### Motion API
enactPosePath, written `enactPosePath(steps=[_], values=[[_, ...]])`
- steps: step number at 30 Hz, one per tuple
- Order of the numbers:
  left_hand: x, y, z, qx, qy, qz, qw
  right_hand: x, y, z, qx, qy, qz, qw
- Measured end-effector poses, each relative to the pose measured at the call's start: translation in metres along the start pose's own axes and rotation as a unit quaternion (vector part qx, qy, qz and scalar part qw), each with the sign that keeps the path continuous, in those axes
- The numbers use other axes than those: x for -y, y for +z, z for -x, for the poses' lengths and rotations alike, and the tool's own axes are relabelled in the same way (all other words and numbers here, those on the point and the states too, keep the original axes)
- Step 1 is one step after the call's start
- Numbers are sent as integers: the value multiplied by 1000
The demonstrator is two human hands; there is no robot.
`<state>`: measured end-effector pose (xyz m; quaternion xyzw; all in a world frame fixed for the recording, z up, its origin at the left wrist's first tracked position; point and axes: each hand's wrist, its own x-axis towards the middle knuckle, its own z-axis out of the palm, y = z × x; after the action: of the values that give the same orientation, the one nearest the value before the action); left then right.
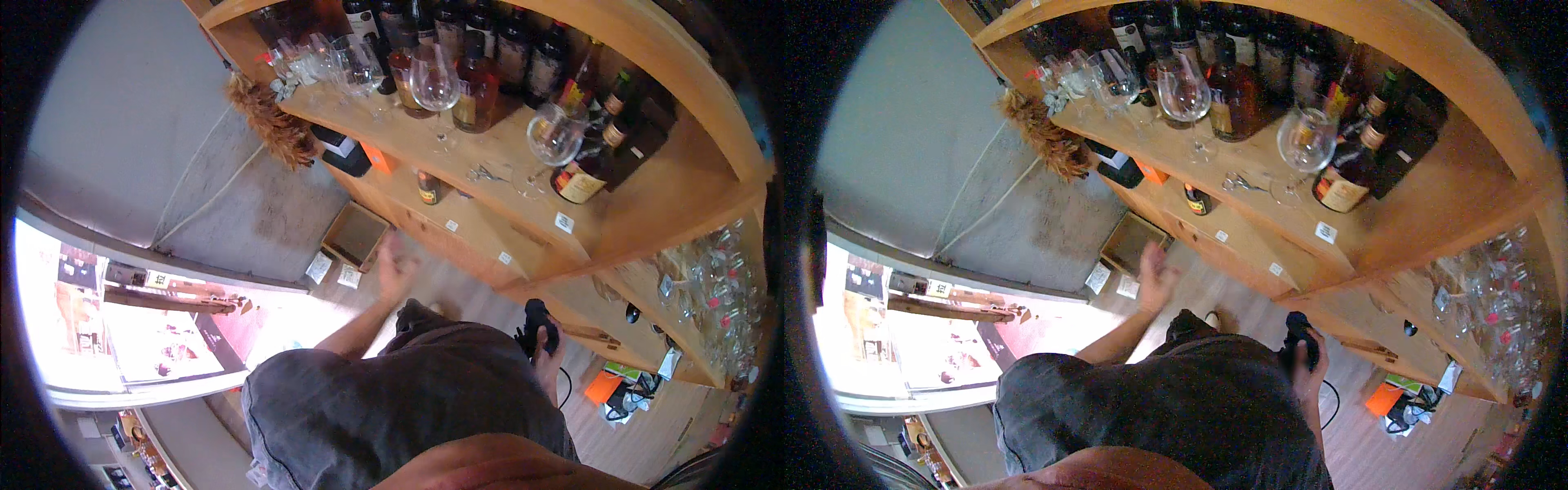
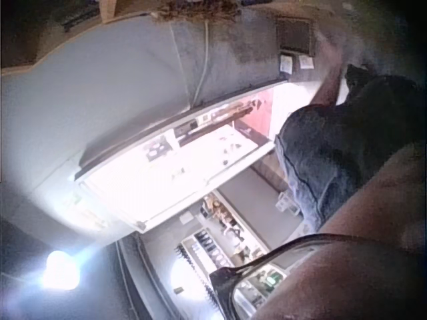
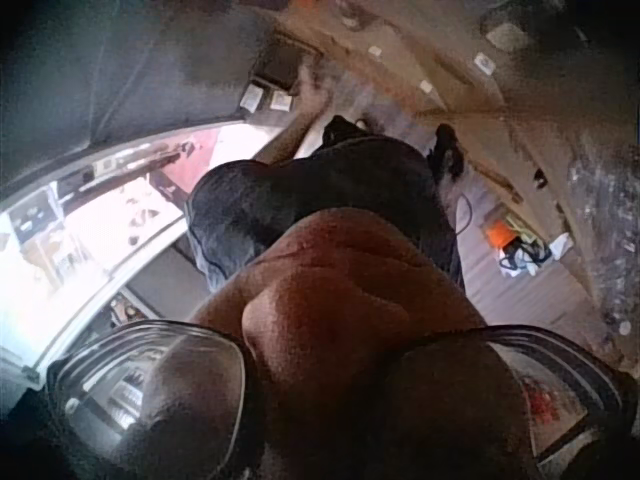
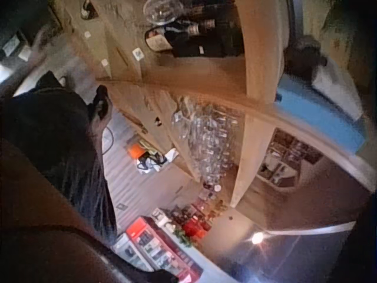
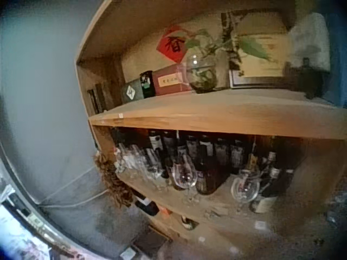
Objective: The person wipes wine glasses and goblets with a cloth by hand and places them back onto wooden shelves.
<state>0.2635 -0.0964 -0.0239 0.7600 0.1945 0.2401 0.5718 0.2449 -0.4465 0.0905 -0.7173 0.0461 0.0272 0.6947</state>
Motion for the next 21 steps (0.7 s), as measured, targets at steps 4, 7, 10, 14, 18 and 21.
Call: enactPosePath(steps=[4, 7, 10, 14, 18, 21], values=[[-26, 78, 93, 225, 42, -41, 973, -27, -65, 1, 3, -34, 53, 998], [-90, 118, 117, 387, 60, -57, 918, -39, -121, 11, -11, -113, 157, 981], [-118, 157, 138, 430, 119, -81, 891, -19, -154, 19, -8, -98, 141, 985], [-159, 215, 171, 426, 169, -8, 889, -23, -218, 33, -22, -92, 106, 990], [-230, 275, 174, 412, 165, 75, 893, -45, -267, 48, -65, -71, 59, 994], [-275, 327, 141, 327, 171, 134, 920, -24, -289, 63, -71, -121, 98, 985]])
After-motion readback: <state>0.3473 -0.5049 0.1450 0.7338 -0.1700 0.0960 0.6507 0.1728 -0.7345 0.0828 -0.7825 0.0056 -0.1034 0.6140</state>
